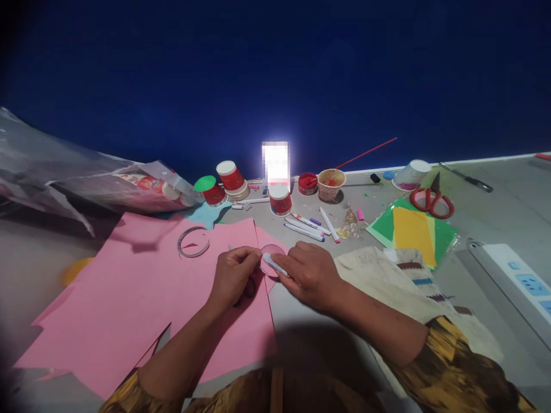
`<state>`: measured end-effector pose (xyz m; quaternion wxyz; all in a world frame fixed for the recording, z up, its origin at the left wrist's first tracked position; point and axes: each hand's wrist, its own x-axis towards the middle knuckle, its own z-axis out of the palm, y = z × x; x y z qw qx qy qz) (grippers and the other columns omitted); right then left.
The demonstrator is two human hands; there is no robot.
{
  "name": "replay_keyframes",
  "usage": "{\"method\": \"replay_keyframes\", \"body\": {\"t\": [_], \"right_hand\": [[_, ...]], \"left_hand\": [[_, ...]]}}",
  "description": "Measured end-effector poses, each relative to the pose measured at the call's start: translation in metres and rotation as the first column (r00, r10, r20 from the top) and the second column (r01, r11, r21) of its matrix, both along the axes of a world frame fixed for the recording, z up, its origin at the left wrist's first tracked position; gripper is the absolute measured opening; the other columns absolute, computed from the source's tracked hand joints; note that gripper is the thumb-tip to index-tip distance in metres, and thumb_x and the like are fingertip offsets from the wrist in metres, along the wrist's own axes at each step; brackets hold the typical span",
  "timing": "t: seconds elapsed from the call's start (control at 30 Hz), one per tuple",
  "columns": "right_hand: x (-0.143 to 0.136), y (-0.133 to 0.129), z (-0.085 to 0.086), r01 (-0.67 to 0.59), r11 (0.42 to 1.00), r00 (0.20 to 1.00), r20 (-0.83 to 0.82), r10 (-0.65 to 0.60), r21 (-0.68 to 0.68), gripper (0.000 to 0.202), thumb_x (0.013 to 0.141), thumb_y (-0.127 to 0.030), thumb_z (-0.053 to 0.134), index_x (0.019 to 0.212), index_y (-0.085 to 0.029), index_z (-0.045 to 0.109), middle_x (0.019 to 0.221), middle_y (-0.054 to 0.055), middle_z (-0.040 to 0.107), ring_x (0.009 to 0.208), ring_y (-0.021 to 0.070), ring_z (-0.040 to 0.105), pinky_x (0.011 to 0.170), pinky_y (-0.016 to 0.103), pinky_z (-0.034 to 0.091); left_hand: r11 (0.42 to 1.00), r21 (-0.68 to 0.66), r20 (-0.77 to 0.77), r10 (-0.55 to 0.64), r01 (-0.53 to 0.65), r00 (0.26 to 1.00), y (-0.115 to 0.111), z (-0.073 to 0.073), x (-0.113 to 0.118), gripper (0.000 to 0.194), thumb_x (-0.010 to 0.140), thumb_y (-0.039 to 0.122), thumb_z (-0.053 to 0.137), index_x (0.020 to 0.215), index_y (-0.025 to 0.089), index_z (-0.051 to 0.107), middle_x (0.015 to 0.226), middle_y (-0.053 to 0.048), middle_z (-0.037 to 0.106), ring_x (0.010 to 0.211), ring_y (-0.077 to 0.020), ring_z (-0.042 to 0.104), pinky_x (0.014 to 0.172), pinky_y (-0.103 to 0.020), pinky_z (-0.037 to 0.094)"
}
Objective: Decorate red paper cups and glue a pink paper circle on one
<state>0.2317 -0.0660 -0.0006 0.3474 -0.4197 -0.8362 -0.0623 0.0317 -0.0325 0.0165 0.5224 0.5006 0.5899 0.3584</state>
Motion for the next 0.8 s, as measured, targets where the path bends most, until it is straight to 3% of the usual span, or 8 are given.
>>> {"method": "replay_keyframes", "body": {"t": [0.23, 0.33, 0.5, 0.8], "right_hand": [[-0.008, -0.003, 0.007, 0.023, 0.998, 0.991, 0.127, -0.030, 0.058, 0.017, 0.101, -0.024, 0.063, 0.108, -0.014, 0.075, 0.073, 0.004, 0.064, 0.071, 0.0206, 0.051, 0.064, 0.037, 0.031], [-0.011, -0.004, 0.008, 0.068, 0.994, 0.986, 0.146, -0.080, 0.086, 0.015, 0.101, -0.023, 0.064, 0.108, -0.015, 0.074, 0.071, 0.003, 0.064, 0.070, 0.0197, 0.051, 0.064, 0.037, 0.030], [-0.010, -0.002, 0.004, 0.124, 0.989, 0.986, 0.103, -0.132, 0.080, 0.013, 0.100, -0.025, 0.067, 0.107, -0.016, 0.075, 0.068, 0.002, 0.064, 0.067, 0.0187, 0.052, 0.064, 0.037, 0.029], [-0.008, 0.001, 0.000, 0.111, 0.994, 0.992, -0.051, -0.111, -0.005, 0.013, 0.100, -0.027, 0.067, 0.100, -0.019, 0.078, 0.065, 0.000, 0.066, 0.064, 0.0169, 0.055, 0.065, 0.033, 0.035]], "left_hand": [[1.000, -0.014, -0.016, -0.016, 0.016, 1.000, -0.003, 0.002, 0.002, 0.025, 0.078, 0.036, 0.068, 0.067, 0.015, 0.074, 0.052, -0.001, 0.065, 0.037, -0.0091, 0.048, 0.039, -0.021, 0.034], [0.999, -0.041, 0.036, 0.002, 0.000, 0.999, -0.004, 0.003, 0.004, 0.025, 0.078, 0.037, 0.070, 0.069, 0.014, 0.074, 0.059, -0.006, 0.072, 0.044, -0.0126, 0.059, 0.045, -0.022, 0.044], [0.995, -0.104, 0.188, 0.032, -0.013, 0.982, -0.003, 0.000, 0.005, 0.024, 0.075, 0.037, 0.074, 0.073, 0.013, 0.073, 0.071, -0.012, 0.078, 0.063, -0.0208, 0.074, 0.061, -0.030, 0.058], [0.997, 0.013, 0.081, -0.082, 0.081, 0.993, -0.002, -0.003, 0.002, 0.015, 0.077, 0.029, 0.065, 0.067, 0.018, 0.066, 0.064, -0.004, 0.074, 0.063, -0.0161, 0.070, 0.059, -0.024, 0.054]]}}
